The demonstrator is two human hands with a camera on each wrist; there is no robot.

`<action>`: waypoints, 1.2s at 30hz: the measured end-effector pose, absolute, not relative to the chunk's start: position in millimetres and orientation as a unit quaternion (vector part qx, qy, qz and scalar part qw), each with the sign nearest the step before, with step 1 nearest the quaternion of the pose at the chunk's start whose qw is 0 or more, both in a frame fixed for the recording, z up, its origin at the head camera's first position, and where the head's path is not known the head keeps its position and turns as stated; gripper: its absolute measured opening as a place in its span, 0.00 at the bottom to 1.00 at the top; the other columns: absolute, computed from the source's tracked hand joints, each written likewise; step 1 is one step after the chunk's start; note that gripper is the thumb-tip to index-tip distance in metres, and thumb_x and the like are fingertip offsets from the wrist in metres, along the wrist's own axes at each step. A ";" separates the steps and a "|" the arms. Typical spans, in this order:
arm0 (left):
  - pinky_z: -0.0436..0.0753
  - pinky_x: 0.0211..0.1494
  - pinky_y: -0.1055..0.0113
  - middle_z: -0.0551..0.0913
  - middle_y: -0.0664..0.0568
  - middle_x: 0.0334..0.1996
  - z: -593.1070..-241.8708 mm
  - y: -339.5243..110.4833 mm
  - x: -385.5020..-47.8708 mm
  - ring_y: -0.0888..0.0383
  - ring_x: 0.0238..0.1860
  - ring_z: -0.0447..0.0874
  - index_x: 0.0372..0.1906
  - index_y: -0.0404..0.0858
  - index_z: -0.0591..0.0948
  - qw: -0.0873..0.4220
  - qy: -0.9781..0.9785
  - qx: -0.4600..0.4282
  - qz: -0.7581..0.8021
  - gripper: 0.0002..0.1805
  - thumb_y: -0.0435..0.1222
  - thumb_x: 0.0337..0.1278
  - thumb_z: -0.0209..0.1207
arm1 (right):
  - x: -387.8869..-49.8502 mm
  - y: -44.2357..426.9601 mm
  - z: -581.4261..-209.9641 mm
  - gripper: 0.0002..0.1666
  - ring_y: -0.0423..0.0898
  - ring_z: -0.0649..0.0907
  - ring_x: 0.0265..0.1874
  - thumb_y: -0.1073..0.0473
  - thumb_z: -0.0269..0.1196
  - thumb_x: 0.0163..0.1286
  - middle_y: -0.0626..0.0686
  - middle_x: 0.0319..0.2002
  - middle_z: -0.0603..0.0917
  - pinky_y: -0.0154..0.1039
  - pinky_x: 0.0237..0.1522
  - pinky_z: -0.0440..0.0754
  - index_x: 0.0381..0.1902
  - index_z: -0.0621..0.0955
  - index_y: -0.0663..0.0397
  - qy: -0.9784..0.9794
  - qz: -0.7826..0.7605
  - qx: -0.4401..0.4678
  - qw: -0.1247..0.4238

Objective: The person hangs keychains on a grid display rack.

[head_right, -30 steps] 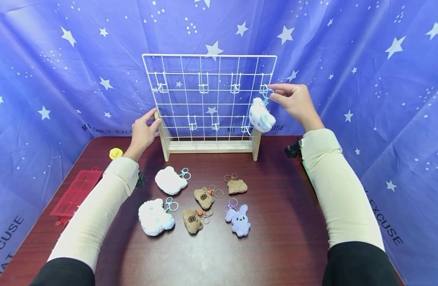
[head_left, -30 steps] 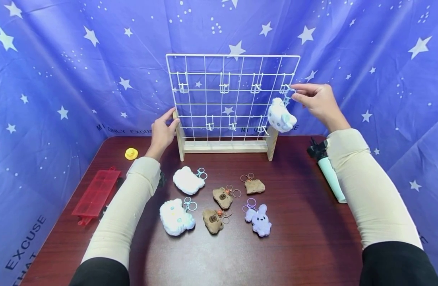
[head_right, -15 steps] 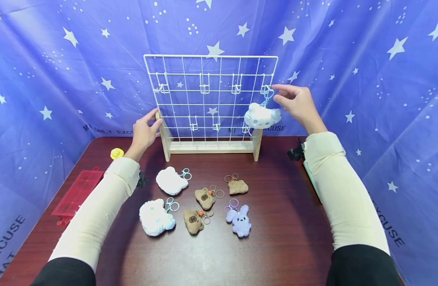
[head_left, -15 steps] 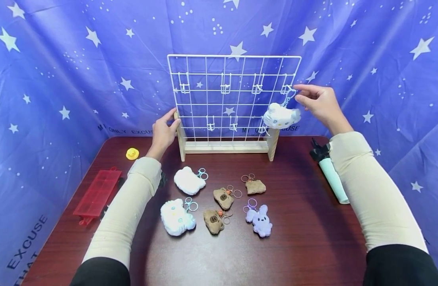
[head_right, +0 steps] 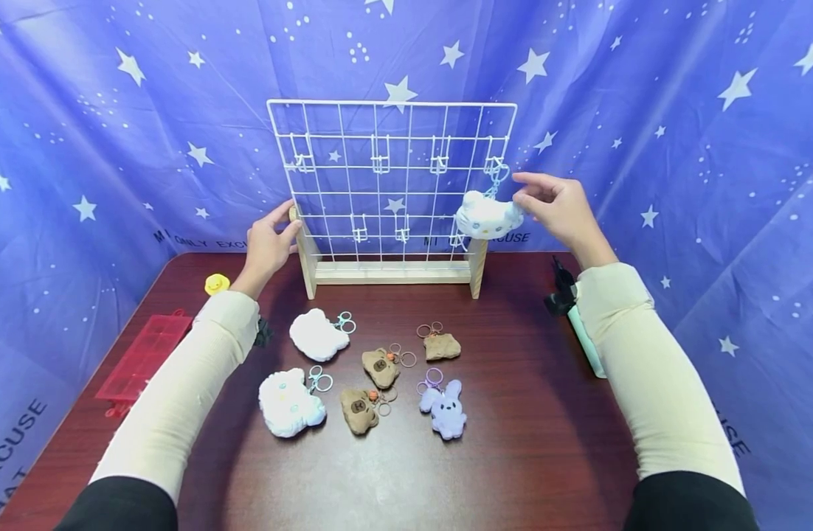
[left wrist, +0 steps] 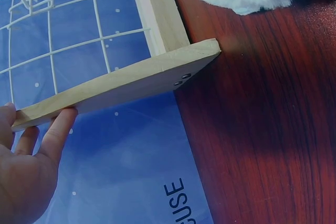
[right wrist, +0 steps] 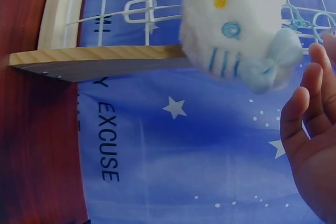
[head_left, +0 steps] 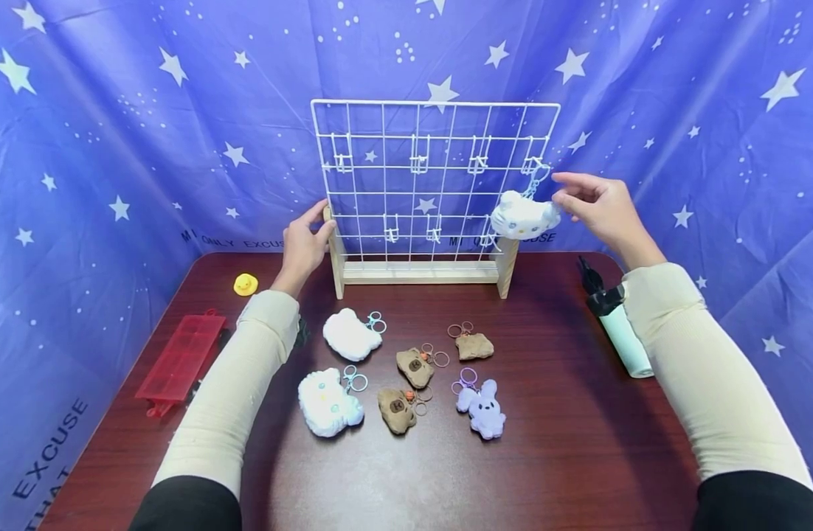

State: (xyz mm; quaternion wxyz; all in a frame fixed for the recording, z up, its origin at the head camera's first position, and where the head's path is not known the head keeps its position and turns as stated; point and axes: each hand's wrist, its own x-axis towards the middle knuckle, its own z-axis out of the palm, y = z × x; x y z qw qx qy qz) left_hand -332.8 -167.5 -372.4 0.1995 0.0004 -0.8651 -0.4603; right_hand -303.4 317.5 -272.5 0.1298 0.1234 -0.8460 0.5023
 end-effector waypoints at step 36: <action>0.85 0.27 0.78 0.87 0.52 0.57 -372.2 -166.9 -333.2 0.57 0.28 0.88 0.69 0.59 0.77 0.198 -0.864 0.005 -0.463 0.25 0.42 0.69 0.63 | -273.6 299.1 -334.3 0.18 0.34 0.80 0.25 0.66 0.68 0.69 0.35 0.32 0.87 0.28 0.24 0.77 0.56 0.84 0.64 -0.889 0.401 0.219 0.041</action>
